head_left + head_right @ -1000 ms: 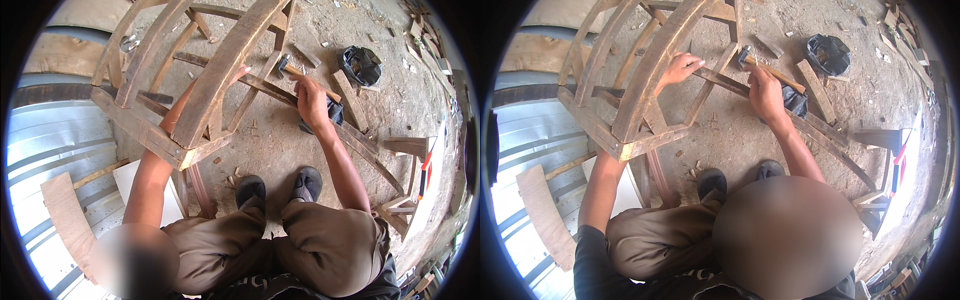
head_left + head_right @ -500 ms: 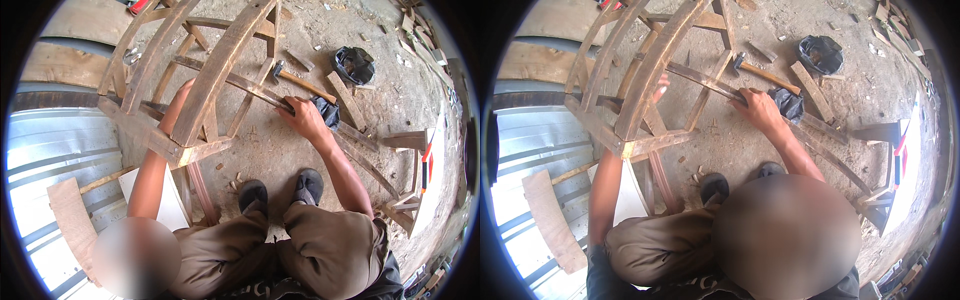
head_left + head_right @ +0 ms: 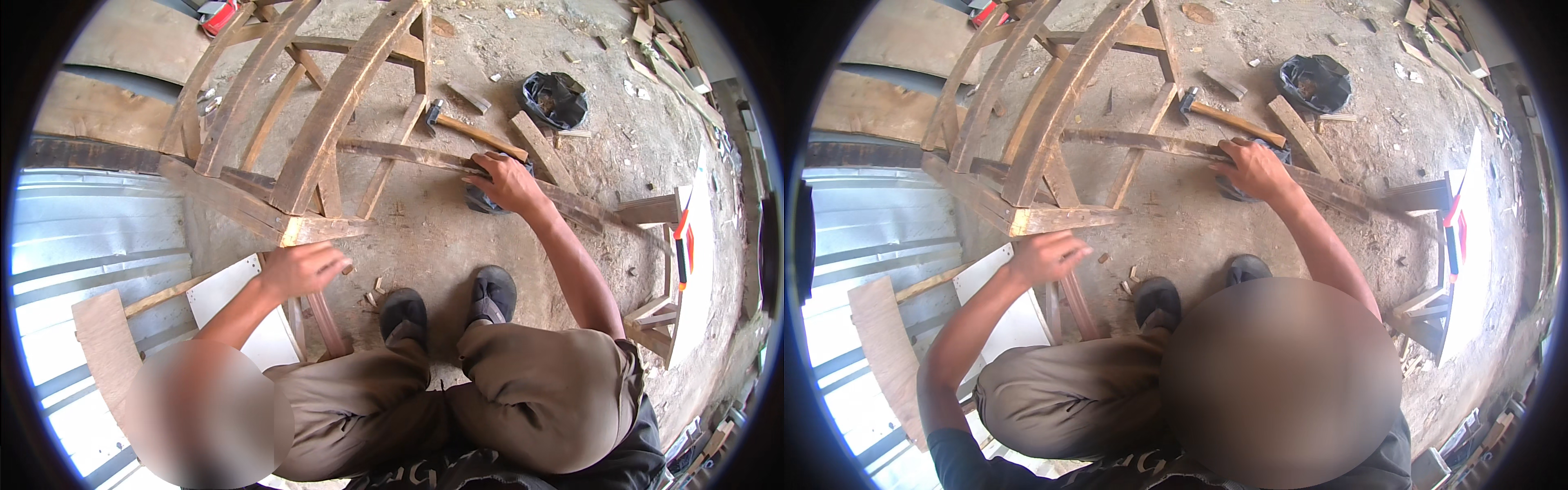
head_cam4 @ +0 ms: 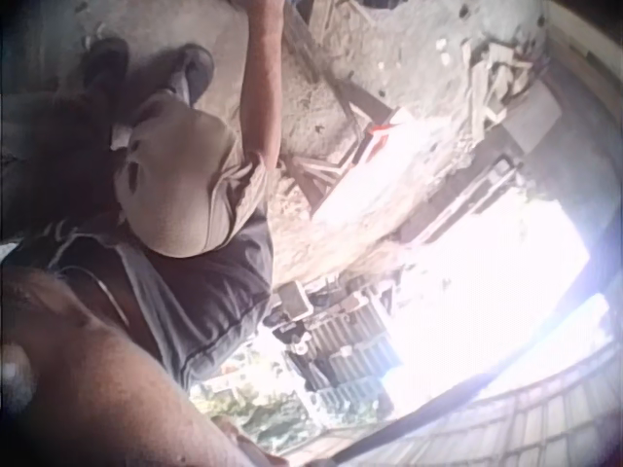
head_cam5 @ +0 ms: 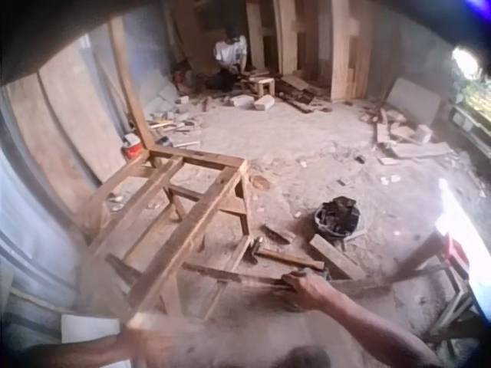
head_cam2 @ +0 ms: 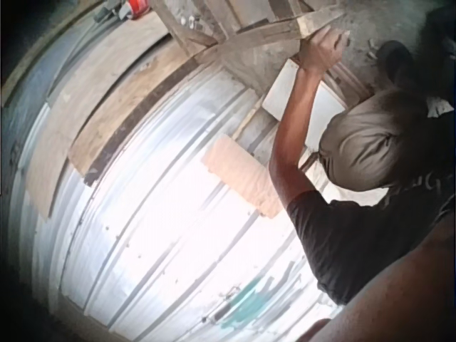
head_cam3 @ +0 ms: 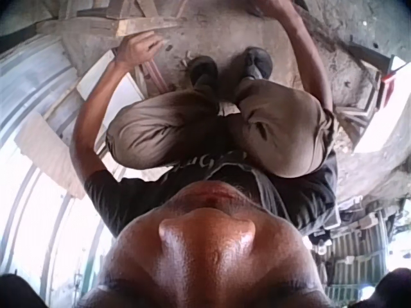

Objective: The person uses a hammer to strike a wooden frame, then picks up a metal bar and a hand saw. They position the bar against the frame and use the saw to cut a wooden slat, removing a piece from the structure.

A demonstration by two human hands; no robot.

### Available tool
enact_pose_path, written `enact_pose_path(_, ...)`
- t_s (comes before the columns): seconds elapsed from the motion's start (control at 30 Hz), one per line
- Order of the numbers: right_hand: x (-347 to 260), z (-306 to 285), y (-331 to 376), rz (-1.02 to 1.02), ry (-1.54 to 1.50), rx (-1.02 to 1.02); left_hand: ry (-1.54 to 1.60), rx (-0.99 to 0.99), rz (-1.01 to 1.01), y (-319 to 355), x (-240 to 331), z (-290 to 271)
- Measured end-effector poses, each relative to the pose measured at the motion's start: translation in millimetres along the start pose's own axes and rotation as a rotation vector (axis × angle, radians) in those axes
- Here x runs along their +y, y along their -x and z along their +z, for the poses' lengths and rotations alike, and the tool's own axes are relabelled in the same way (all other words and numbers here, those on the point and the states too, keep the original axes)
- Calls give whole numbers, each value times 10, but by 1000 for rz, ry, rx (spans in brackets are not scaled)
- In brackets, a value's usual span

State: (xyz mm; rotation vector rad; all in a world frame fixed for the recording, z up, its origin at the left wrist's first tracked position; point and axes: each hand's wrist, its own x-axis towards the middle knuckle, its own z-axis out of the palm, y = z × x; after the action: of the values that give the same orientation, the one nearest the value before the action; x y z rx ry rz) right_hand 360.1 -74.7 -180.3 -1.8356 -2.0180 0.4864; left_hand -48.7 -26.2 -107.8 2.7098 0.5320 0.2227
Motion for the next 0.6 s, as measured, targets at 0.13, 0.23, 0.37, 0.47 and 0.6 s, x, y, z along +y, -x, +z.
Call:
enact_pose_path(0.13, 220, -51, 201, -44, -32, 63, 22, -46, 312, -502, 325, 367)
enact_pose_path(0.23, 307, -186, 315, 59, -19, -20, 2, -5, 439, -885, 461, 868)
enact_pose_path(0.37, 444, -265, 577, 125, 16, 3, -175, 173, 339, -1350, 440, 1119)
enact_pose_path(0.47, 563, -345, 763, 143, 34, 9, -214, 184, 159, -1797, 344, 1095)
enact_pose_path(0.6, 581, -333, 886, 147, 40, 6, -205, -38, 58, -2159, 224, 1235)
